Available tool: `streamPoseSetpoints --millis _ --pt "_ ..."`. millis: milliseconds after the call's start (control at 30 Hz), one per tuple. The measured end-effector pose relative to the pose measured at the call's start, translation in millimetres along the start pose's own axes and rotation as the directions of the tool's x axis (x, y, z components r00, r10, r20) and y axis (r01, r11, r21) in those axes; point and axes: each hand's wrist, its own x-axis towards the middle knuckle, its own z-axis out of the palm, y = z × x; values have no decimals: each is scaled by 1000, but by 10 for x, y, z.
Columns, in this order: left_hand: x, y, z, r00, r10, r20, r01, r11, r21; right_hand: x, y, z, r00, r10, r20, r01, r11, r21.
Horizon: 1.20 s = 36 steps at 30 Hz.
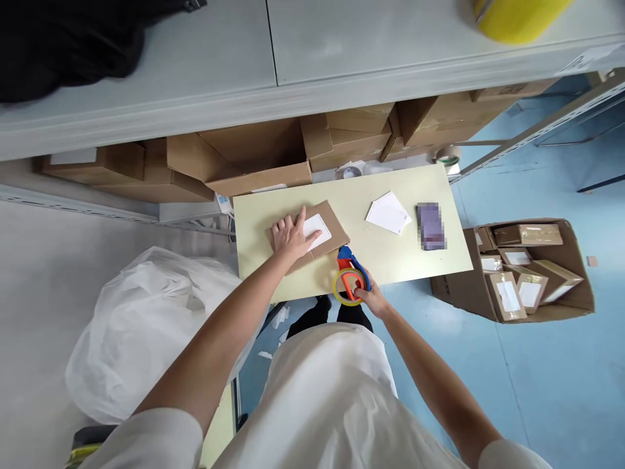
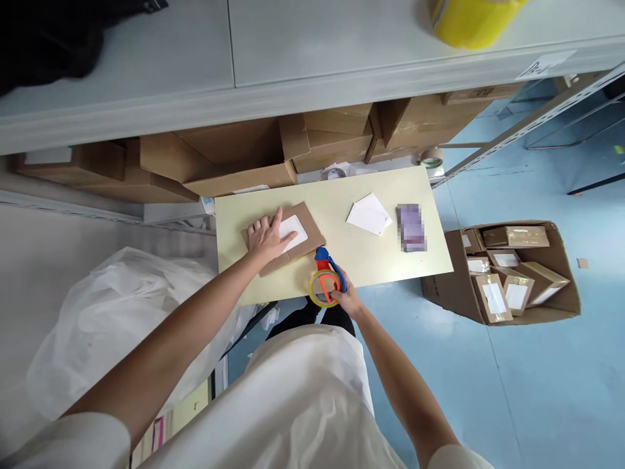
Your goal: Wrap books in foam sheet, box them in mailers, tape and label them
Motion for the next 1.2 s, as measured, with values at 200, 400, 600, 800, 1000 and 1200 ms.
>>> streamPoseSetpoints --millis 200,400,600,800,1000,1200 --pt "-136 -117 27 982 -181 47 186 967 -175 890 -753 -250 997 74 -25 -77 988 -135" --pt "276 -100 -144 955 293 33 -293 956 4 1294 -1162 -418 982 146 121 -105 949 -299" --pt "382 -44 -128 957 286 42 -287 957 31 1208 -1116 -375 981 69 181 -25 971 -238" --pt "327 -45 -135 958 285 41 -288 956 66 829 -801 -548 981 34 189 9 974 -224" --pt "304 -20 -133 964 263 36 -264 963 51 -134 -184 -536 988 61 140 -22 964 -265" --pt "91 -22 -36 997 74 -19 -74 997 18 -256 -31 -383 995 47 88 -23 968 -249"
